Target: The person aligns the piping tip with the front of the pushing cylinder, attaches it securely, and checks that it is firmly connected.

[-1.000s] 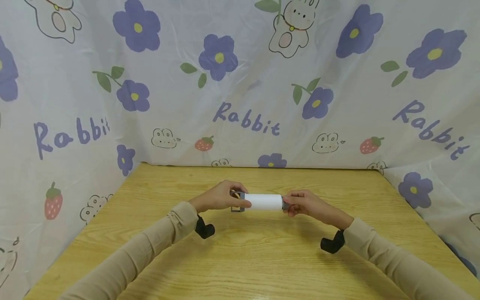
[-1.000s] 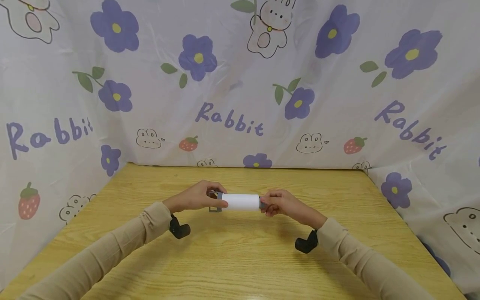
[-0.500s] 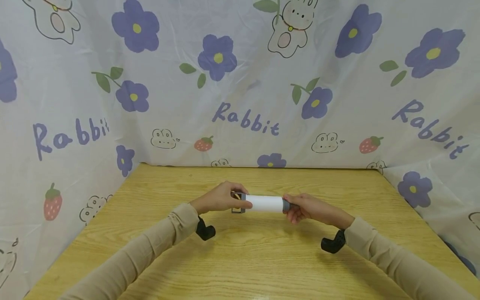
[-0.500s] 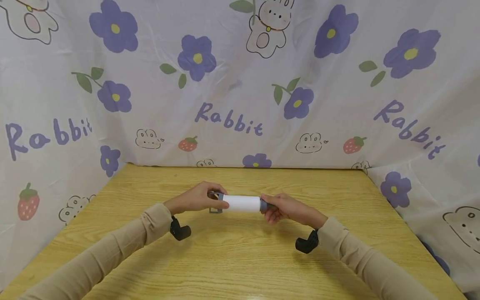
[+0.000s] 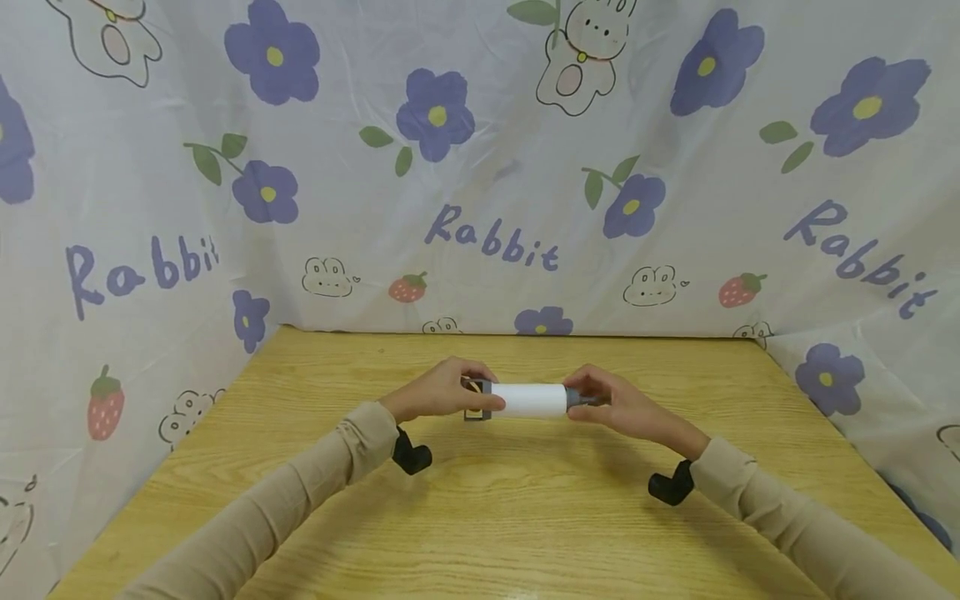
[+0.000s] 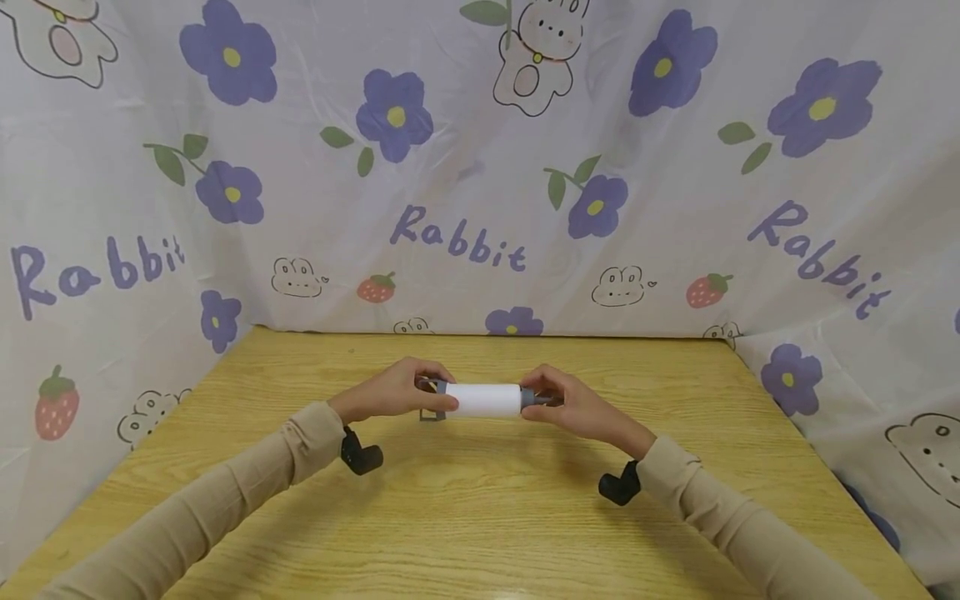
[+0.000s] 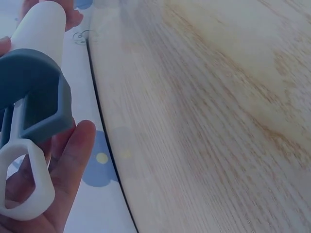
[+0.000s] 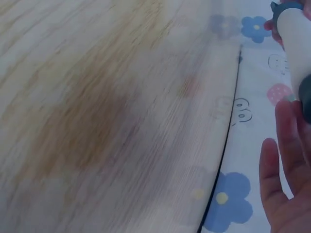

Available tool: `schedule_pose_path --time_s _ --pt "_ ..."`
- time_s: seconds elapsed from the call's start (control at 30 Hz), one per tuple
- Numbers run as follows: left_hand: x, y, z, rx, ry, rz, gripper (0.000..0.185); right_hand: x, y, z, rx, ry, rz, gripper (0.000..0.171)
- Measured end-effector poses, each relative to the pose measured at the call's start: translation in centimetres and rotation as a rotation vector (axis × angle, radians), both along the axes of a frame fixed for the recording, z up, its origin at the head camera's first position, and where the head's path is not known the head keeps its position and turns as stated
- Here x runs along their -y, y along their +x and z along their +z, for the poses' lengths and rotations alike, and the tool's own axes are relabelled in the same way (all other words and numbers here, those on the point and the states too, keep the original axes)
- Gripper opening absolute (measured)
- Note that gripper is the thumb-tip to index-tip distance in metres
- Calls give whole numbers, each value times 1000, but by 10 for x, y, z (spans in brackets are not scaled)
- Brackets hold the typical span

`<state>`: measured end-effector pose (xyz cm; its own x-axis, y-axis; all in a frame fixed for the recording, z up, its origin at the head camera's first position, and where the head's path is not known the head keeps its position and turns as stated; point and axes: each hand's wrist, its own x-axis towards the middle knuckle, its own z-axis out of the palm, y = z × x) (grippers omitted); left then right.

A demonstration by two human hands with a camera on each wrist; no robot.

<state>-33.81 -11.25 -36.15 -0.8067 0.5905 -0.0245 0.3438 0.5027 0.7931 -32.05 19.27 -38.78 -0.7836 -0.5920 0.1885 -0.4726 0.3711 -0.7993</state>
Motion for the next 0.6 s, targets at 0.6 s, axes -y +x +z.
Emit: schedule_pose_path --time_s 0.6 --pt "-7 6 -1 -32 -17 -3 33 -11 -6 3 288 -69 163 31"
